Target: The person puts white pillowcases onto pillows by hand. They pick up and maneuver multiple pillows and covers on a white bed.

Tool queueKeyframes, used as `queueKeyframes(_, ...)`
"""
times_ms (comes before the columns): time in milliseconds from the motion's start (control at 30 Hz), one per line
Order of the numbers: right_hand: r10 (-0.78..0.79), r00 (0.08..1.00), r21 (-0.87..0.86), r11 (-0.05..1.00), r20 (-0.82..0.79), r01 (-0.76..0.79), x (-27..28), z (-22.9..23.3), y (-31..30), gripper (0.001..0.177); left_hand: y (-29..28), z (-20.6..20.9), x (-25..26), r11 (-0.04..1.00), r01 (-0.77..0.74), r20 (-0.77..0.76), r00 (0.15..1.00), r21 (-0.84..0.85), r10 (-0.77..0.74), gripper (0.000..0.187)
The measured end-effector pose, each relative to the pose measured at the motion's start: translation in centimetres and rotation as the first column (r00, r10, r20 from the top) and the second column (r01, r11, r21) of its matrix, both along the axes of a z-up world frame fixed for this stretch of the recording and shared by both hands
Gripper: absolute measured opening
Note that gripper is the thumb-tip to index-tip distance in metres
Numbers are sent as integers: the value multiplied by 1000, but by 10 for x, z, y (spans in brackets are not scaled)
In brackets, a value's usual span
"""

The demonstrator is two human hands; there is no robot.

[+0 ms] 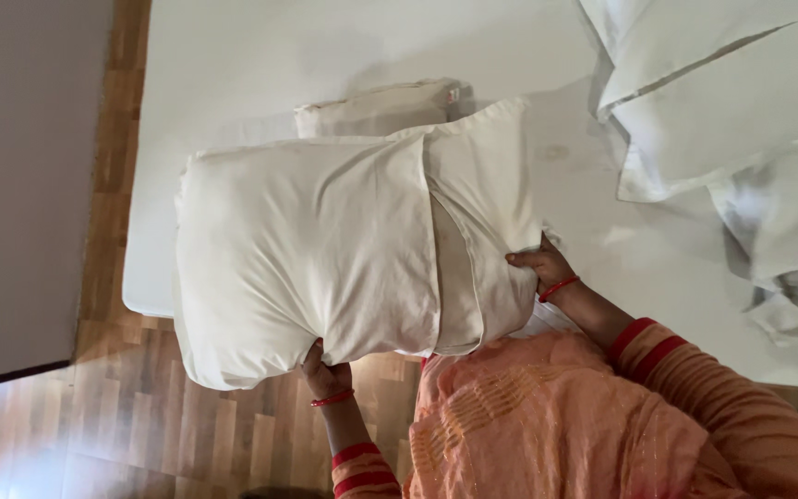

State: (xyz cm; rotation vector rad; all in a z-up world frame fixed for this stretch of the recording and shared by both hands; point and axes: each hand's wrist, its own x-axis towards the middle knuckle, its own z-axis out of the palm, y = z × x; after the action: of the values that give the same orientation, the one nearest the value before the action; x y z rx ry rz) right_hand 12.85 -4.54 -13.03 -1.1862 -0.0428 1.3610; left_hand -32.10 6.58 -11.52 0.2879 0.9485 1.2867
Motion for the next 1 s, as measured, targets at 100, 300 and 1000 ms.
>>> queueKeyframes(100, 4, 998, 11, 1000, 70, -5, -20, -21, 32, 93, 36, -22, -24, 999, 39, 11, 999, -1, -39, 59)
queueKeyframes(300, 72, 717, -228, 966, 694, 124, -53, -44, 91, 87, 86, -41, -17, 825, 189, -580, 628, -533, -519, 74)
queueKeyframes(1000, 745, -22, -742, 661, 667, -110, -191, 43, 93, 52, 135, -14, 92, -534, 808, -888, 29, -249, 459, 49)
